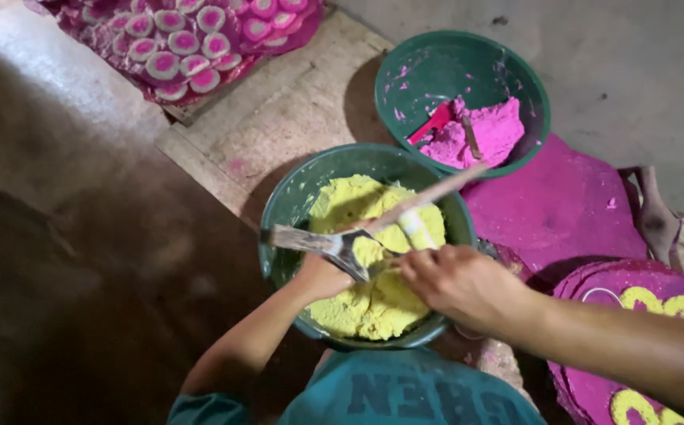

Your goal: The person places a pink dough sheet on a steamer, then uses a metal ring mold and a wooden mallet to press yellow dough into circular shapes on the pink base. The person repeats this process to create multiple layered dough pieces.

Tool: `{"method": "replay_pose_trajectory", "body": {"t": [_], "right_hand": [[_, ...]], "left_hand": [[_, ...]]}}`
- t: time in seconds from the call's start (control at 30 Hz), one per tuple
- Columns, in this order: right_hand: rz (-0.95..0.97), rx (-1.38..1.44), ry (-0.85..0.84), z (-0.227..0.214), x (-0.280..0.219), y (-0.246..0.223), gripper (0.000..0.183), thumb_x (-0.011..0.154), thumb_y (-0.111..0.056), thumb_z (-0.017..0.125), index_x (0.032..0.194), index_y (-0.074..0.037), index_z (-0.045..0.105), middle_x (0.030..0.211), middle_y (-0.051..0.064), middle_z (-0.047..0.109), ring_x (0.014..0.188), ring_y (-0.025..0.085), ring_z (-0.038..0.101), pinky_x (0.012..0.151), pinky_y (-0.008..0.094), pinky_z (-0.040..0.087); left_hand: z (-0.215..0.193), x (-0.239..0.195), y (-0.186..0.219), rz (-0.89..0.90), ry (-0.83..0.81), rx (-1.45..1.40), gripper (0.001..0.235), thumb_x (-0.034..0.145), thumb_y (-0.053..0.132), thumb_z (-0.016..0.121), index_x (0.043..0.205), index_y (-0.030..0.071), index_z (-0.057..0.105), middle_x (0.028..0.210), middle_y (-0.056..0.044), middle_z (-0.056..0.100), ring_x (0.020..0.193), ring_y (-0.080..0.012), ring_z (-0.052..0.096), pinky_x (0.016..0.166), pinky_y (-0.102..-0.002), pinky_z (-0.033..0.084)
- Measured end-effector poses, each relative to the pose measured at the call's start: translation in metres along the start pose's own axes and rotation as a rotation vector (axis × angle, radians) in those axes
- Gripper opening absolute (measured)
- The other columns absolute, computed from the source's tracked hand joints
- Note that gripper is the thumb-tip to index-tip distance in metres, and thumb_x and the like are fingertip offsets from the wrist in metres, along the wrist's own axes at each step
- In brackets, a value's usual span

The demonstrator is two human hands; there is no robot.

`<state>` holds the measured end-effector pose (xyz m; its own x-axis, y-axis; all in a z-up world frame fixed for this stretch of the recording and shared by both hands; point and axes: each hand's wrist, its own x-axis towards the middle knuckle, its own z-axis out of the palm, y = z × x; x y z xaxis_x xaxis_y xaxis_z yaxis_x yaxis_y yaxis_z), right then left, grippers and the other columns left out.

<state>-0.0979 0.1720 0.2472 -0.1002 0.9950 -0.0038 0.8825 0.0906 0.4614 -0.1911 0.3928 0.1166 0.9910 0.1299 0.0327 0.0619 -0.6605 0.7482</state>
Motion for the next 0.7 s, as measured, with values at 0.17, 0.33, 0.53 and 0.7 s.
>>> {"method": "replay_pose_trajectory", "body": {"t": [0.17,0.33,0.53,0.7], "right_hand": [[0.29,0.178,-0.247,-0.052,-0.025,0.029,0.05,0.076,-0.013,0.062,0.127,-0.011,0.061,0.097,0.005,0.064,0.072,0.022,0.071,0.048,0.034,0.057],[0.209,0.093,-0.126,-0.013,0.003,0.01,0.033,0.085,-0.013,0.06,0.116,-0.002,0.062,0.086,0.007,0.065,0.065,0.02,0.07,0.048,0.034,0.055],[0.112,0.229,-0.153,0.001,0.016,-0.003,0.024,0.083,-0.01,0.06,0.104,0.0,0.061,0.081,0.009,0.064,0.06,0.021,0.068,0.048,0.035,0.055],[0.46,0.398,-0.139,-0.056,-0.017,0.029,0.046,0.08,-0.006,0.062,0.125,-0.011,0.064,0.089,0.007,0.07,0.066,0.026,0.072,0.048,0.04,0.055]], "left_hand": [[-0.022,0.011,-0.01,0.064,0.239,0.185,0.068,0.083,0.031,0.077,0.144,0.014,0.053,0.144,-0.016,0.056,0.132,-0.035,0.054,0.107,-0.046,0.044],[0.005,0.014,-0.009,0.256,0.247,0.079,0.075,0.078,0.02,0.076,0.148,0.012,0.048,0.147,-0.015,0.058,0.132,-0.0334,0.058,0.109,-0.044,0.049],[0.012,0.014,0.012,0.03,0.109,0.139,0.075,0.076,0.015,0.08,0.145,0.012,0.049,0.141,-0.02,0.055,0.121,-0.0379,0.058,0.101,-0.048,0.048],[-0.045,0.007,0.015,-0.193,0.329,-0.01,0.038,0.093,0.021,0.069,0.129,0.011,0.066,0.125,-0.011,0.073,0.108,-0.0265,0.072,0.094,-0.039,0.057]]}}
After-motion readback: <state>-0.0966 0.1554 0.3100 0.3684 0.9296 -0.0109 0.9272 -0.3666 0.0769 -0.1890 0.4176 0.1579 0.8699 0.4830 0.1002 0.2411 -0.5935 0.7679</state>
